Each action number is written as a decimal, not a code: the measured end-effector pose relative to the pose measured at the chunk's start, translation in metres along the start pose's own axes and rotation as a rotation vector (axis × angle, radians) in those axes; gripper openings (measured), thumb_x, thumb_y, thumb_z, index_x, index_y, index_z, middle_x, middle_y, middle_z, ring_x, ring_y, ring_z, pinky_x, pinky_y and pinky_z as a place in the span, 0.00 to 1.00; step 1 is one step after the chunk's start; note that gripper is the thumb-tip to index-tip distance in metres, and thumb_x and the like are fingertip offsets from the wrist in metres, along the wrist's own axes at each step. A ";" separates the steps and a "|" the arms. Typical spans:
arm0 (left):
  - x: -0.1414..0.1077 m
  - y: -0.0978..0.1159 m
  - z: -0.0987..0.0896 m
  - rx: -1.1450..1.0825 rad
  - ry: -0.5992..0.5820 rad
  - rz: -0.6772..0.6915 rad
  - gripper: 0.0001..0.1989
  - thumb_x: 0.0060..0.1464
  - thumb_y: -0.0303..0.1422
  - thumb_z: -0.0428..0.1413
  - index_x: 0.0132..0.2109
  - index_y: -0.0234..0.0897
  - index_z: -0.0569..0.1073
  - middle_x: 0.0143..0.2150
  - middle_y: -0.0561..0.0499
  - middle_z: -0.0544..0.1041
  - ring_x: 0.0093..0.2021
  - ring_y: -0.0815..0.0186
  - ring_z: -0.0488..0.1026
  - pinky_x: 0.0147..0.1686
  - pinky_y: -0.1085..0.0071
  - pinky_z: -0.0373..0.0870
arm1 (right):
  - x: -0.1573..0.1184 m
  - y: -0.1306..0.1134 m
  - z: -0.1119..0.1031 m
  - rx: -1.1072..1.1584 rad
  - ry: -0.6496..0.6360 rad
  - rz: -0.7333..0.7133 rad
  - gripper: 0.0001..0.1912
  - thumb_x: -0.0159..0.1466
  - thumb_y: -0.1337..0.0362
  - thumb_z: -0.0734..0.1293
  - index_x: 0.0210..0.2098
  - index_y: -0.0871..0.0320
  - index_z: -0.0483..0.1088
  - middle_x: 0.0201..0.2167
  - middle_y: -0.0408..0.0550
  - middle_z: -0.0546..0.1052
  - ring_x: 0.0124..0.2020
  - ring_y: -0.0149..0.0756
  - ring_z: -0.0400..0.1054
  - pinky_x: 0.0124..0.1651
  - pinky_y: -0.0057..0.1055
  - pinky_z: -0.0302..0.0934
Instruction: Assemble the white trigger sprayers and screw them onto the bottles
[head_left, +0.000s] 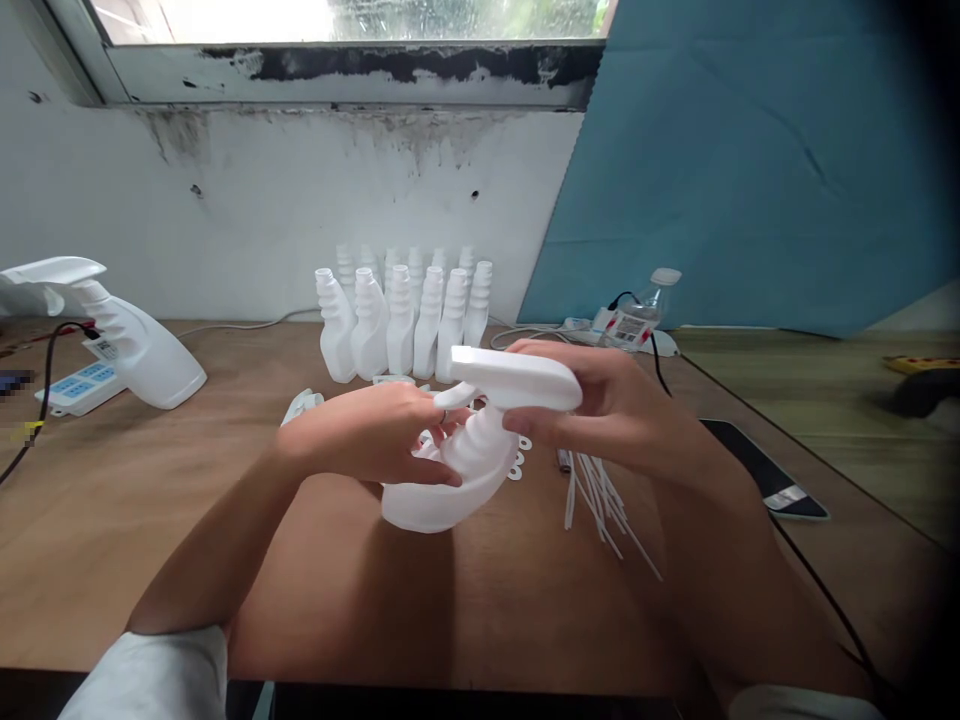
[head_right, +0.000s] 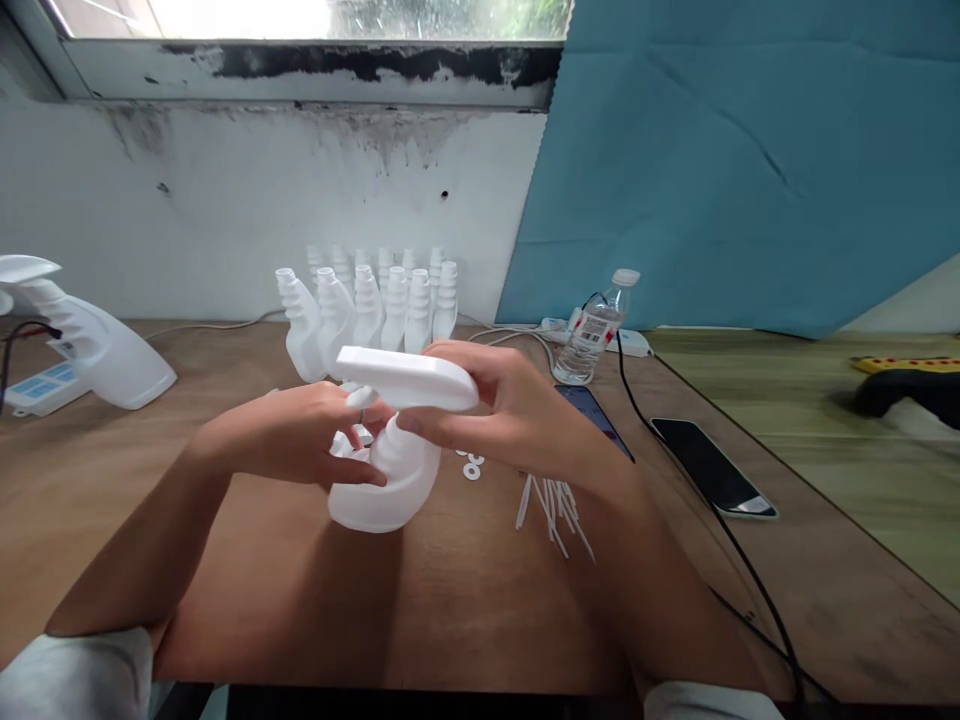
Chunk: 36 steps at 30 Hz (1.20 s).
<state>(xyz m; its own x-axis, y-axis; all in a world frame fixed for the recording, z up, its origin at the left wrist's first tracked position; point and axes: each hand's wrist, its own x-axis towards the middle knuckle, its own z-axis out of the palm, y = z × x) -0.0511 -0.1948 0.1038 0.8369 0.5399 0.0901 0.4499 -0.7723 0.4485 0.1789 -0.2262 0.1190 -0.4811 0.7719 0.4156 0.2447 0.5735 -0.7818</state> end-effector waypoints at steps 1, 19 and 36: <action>0.002 -0.001 0.003 -0.020 -0.005 -0.009 0.10 0.51 0.38 0.61 0.39 0.40 0.73 0.32 0.53 0.76 0.30 0.66 0.74 0.27 0.73 0.63 | 0.001 0.001 0.000 -0.011 -0.010 -0.005 0.08 0.57 0.60 0.74 0.32 0.57 0.75 0.29 0.43 0.73 0.25 0.27 0.65 0.21 0.23 0.58; -0.022 0.002 -0.023 -0.055 0.773 0.188 0.10 0.54 0.33 0.62 0.44 0.41 0.77 0.34 0.52 0.78 0.30 0.71 0.74 0.29 0.75 0.74 | 0.018 0.043 0.079 0.718 0.011 -0.080 0.16 0.66 0.55 0.66 0.48 0.57 0.62 0.32 0.46 0.77 0.34 0.35 0.74 0.37 0.33 0.69; -0.006 0.005 -0.008 0.098 1.068 0.272 0.05 0.56 0.30 0.61 0.40 0.43 0.79 0.35 0.54 0.82 0.30 0.71 0.76 0.28 0.72 0.73 | 0.008 0.051 0.086 0.714 0.068 -0.118 0.15 0.68 0.54 0.63 0.44 0.60 0.67 0.32 0.49 0.74 0.35 0.36 0.71 0.37 0.32 0.66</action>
<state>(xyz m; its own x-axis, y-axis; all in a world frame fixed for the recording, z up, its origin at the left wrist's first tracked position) -0.0566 -0.1992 0.1121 0.2328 0.3228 0.9174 0.3537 -0.9068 0.2293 0.1152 -0.2142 0.0424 -0.4117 0.7446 0.5255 -0.4256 0.3528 -0.8333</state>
